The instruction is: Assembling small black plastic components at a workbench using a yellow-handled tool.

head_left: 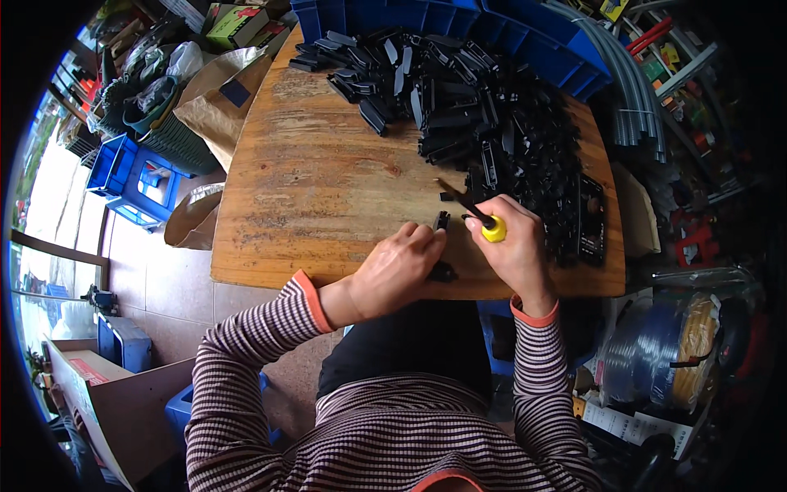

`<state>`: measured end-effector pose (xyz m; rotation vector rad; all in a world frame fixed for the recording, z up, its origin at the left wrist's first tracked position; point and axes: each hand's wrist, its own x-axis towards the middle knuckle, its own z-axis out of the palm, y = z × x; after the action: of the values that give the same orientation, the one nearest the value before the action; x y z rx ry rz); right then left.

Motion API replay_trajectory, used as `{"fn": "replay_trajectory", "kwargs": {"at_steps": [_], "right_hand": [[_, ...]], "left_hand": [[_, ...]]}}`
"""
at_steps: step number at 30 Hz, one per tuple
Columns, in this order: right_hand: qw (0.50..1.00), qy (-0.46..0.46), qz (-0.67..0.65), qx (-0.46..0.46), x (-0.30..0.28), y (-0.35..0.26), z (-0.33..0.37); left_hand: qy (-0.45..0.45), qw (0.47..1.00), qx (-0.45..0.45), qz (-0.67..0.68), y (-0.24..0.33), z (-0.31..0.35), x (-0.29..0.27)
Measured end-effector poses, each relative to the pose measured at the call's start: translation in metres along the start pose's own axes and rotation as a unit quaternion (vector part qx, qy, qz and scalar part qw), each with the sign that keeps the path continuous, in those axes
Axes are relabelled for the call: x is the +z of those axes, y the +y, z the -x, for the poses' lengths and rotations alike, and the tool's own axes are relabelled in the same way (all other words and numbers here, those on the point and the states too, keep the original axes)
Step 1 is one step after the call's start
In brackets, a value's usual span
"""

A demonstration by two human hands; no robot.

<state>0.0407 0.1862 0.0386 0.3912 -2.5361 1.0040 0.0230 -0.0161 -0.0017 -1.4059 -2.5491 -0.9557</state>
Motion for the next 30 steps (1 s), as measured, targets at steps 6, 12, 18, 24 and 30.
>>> {"fn": "replay_trajectory", "kwargs": {"at_steps": [6, 12, 18, 24, 30], "right_hand": [[0.999, -0.036, 0.002, -0.011, 0.015, 0.012, -0.007], [0.993, -0.074, 0.087, -0.028, 0.021, 0.012, -0.008], [0.982, -0.187, 0.014, -0.036, 0.008, 0.015, -0.024], [0.948, 0.081, -0.303, 0.055, 0.025, -0.003, -0.041], [0.928, 0.066, -0.343, 0.126, 0.019, 0.011, -0.047]], "left_hand": [[0.018, 1.0, 0.01, -0.018, 0.007, -0.009, 0.015], [0.004, 0.999, 0.017, -0.035, 0.005, -0.008, 0.018], [0.035, 0.995, 0.069, -0.067, -0.004, 0.003, 0.022], [0.031, 0.995, 0.079, -0.059, -0.001, 0.0, 0.018], [0.011, 0.998, 0.056, -0.003, -0.002, -0.008, 0.003]]}}
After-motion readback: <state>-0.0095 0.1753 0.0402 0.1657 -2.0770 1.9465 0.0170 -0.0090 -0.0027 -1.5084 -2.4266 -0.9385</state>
